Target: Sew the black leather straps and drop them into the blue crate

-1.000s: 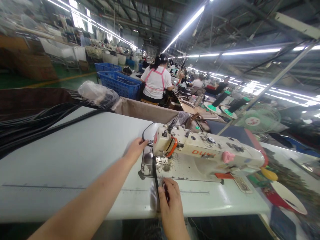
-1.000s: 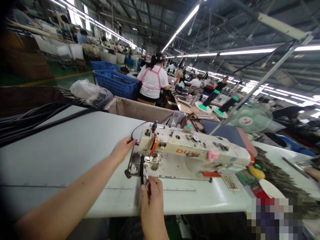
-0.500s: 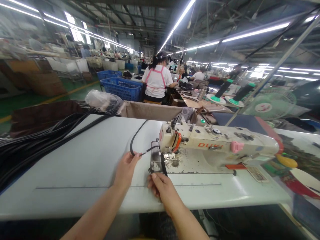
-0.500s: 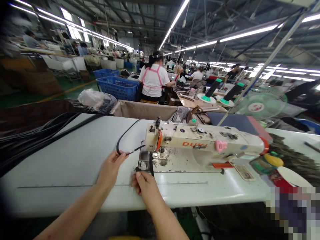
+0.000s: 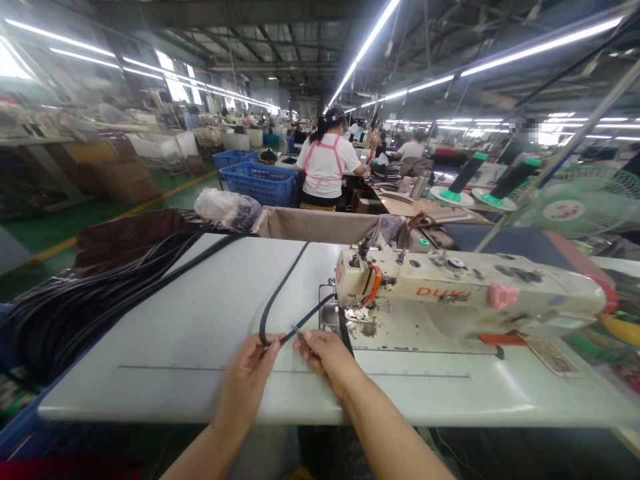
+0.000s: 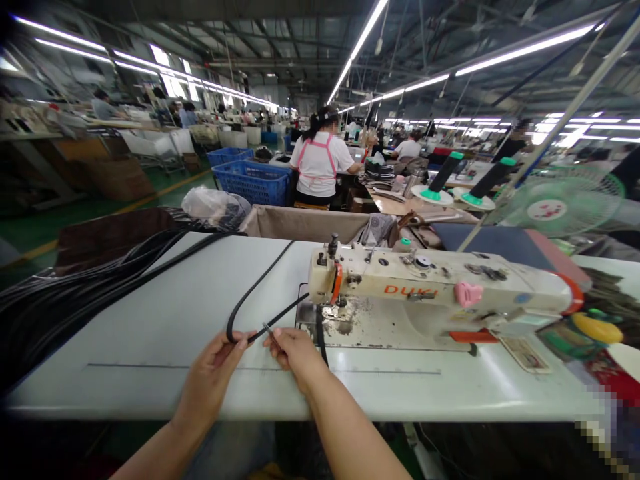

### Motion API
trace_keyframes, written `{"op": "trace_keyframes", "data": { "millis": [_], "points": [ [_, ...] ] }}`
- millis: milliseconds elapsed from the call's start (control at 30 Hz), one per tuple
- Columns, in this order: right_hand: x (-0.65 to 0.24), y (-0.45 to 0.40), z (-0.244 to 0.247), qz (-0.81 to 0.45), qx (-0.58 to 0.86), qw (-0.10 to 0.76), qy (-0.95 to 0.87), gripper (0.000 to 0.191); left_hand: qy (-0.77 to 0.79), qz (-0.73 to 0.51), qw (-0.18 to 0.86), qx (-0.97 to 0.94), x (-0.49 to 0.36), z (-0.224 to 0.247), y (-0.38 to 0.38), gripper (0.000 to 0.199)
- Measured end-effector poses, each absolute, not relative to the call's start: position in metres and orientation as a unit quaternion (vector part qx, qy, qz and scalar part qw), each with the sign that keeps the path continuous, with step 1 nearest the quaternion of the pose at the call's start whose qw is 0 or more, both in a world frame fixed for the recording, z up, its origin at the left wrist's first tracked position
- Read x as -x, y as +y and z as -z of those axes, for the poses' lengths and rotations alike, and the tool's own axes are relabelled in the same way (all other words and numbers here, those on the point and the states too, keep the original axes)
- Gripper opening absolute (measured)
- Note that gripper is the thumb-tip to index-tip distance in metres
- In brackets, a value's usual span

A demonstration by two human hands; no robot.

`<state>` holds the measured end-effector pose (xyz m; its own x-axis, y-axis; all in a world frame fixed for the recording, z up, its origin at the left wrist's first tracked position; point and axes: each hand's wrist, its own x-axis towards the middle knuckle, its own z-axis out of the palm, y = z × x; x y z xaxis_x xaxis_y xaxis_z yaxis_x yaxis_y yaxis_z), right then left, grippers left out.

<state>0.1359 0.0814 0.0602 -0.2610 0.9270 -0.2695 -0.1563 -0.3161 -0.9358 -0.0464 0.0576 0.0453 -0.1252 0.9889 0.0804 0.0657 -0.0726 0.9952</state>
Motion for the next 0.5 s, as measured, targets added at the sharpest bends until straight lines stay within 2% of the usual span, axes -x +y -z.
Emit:
{"op": "trace_keyframes", "data": {
  "millis": [167,267,333,400,433,500],
  "points": [
    [-0.136,0.079,-0.066,-0.634,0.472,0.394,-0.468,0.055,0.526,-0.541,0.454,-0.473,0.052,-0.046,0.050,0.035],
    [-0.142,0.070,-0.068,-0.550,0.521,0.402,-0.514,0.034,0.550,-0.506,0.451,-0.489,0.061,-0.049,0.052,0.038],
    [-0.150,0.060,-0.067,-0.384,0.597,0.370,-0.600,0.021,0.565,-0.471,0.437,-0.518,0.071,-0.052,0.056,0.040],
    [-0.161,0.048,-0.064,-0.161,0.664,0.290,-0.670,0.009,0.558,-0.455,0.434,-0.541,0.084,-0.054,0.061,0.044],
    [-0.167,0.042,-0.061,-0.070,0.686,0.245,-0.682,0.013,0.552,-0.448,0.438,-0.550,0.090,-0.054,0.064,0.047],
    [-0.179,0.032,-0.055,0.015,0.717,0.172,-0.676,0.036,0.556,-0.416,0.457,-0.556,0.102,-0.052,0.069,0.051]
  ]
}}
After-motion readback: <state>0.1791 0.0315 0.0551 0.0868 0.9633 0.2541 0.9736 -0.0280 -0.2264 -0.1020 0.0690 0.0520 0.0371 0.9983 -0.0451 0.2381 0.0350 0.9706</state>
